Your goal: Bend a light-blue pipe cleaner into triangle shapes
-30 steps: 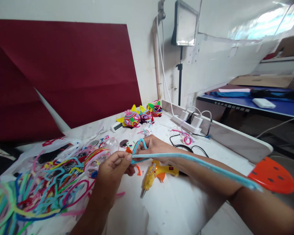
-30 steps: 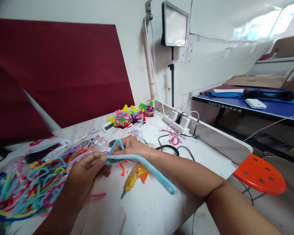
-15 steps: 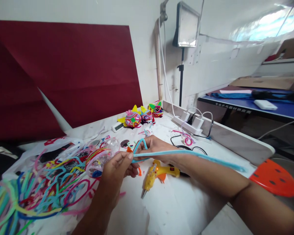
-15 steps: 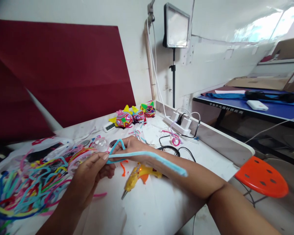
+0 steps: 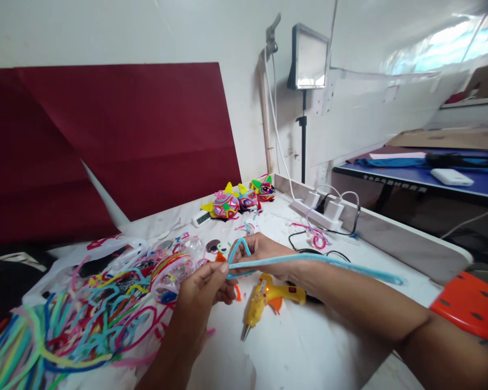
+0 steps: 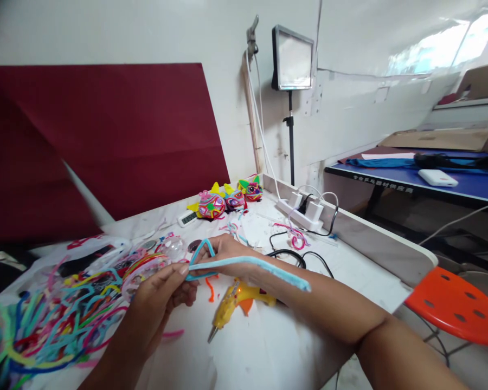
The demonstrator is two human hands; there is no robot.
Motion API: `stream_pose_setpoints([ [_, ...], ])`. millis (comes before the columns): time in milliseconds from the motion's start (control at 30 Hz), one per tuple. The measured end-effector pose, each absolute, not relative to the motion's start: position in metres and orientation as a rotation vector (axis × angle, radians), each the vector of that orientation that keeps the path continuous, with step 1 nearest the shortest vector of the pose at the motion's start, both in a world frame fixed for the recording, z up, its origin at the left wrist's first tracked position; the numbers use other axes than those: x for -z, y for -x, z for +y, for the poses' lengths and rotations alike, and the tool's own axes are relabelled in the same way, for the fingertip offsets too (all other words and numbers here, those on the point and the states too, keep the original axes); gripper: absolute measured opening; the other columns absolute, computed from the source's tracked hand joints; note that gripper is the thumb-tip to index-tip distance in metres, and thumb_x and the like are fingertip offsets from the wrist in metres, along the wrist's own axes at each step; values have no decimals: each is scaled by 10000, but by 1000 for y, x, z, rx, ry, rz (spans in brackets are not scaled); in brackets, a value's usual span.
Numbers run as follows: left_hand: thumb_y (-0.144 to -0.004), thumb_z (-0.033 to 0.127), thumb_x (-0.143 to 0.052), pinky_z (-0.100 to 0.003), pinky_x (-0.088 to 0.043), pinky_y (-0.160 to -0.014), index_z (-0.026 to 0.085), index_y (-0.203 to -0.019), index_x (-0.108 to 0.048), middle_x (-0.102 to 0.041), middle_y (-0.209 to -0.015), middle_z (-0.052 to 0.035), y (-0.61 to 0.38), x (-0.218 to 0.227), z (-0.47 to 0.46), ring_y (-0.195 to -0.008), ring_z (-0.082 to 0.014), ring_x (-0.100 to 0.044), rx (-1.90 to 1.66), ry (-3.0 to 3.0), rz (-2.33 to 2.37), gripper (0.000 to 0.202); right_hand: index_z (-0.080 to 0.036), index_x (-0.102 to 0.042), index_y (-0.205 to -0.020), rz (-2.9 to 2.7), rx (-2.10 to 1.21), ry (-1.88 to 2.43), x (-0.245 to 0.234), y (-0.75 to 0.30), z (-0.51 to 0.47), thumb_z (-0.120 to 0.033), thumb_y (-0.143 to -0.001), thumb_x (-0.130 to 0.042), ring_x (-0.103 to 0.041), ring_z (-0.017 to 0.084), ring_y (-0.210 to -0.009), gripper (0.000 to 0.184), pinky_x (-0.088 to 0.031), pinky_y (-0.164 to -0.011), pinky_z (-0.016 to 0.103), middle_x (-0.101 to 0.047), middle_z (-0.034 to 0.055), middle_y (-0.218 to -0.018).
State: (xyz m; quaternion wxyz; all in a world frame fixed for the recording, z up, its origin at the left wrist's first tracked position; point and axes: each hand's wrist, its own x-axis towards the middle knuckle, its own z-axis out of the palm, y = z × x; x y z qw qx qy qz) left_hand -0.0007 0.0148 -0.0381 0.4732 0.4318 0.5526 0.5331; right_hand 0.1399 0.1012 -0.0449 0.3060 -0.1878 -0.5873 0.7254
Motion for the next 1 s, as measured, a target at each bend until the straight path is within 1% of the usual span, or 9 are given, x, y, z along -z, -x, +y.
stream_pose_setpoints([
  [133,-727,355,-664,-227,-438,-504,139,-697,-637,-612,-553,-1,3,39,15,-500,-113,-555,-1275,-1071,1327,219,-106,-630,-656,-1551,-1914,505,46,-140,102,-286,-472,-860,-531,68,-530,345,-411,-539,198,-606,-25,-581],
  [300,-713,343,-682,-217,-434,-497,141,-697,-640,-610,-549,-1,5,40,15,-503,-110,-561,-1244,-1044,1283,207,-106,-611,-673,-1553,-1932,541,47,-138,102,-306,-512,-846,-528,72,-539,348,-399,-529,202,-593,-18,-581],
  [433,-688,346,-708,-220,-441,-500,145,-699,-638,-611,-543,3,7,41,16,-496,-111,-565,-1227,-999,1262,213,-119,-605,-706,-1560,-1948,569,46,-139,101,-288,-519,-840,-486,59,-505,345,-369,-464,179,-551,-41,-567],
  [533,-687,343,-714,-220,-445,-505,150,-693,-633,-613,-543,6,7,42,18,-501,-111,-568,-1232,-978,1248,209,-123,-595,-709,-1602,-1933,558,43,-141,100,-317,-559,-813,-452,52,-479,328,-348,-420,165,-522,-52,-555],
  [733,-702,341,-710,-219,-450,-511,142,-697,-640,-627,-581,-4,8,42,18,-522,-109,-565,-1223,-1004,1248,211,-105,-617,-695,-1660,-1903,533,44,-142,102,-346,-622,-763,-441,58,-455,291,-343,-392,178,-533,-37,-538],
  [867,-713,337,-702,-217,-450,-516,142,-702,-639,-623,-579,-2,8,42,17,-523,-107,-561,-1218,-1005,1243,205,-102,-620,-674,-1629,-1920,566,44,-142,103,-328,-596,-776,-459,59,-456,286,-343,-397,176,-552,-28,-539],
  [1000,-710,335,-704,-217,-448,-517,144,-698,-635,-626,-585,-1,8,42,17,-527,-108,-562,-1219,-1008,1255,204,-100,-627,-629,-1598,-1912,585,41,-142,102,-324,-562,-792,-444,50,-422,287,-343,-392,176,-554,-35,-508],
])
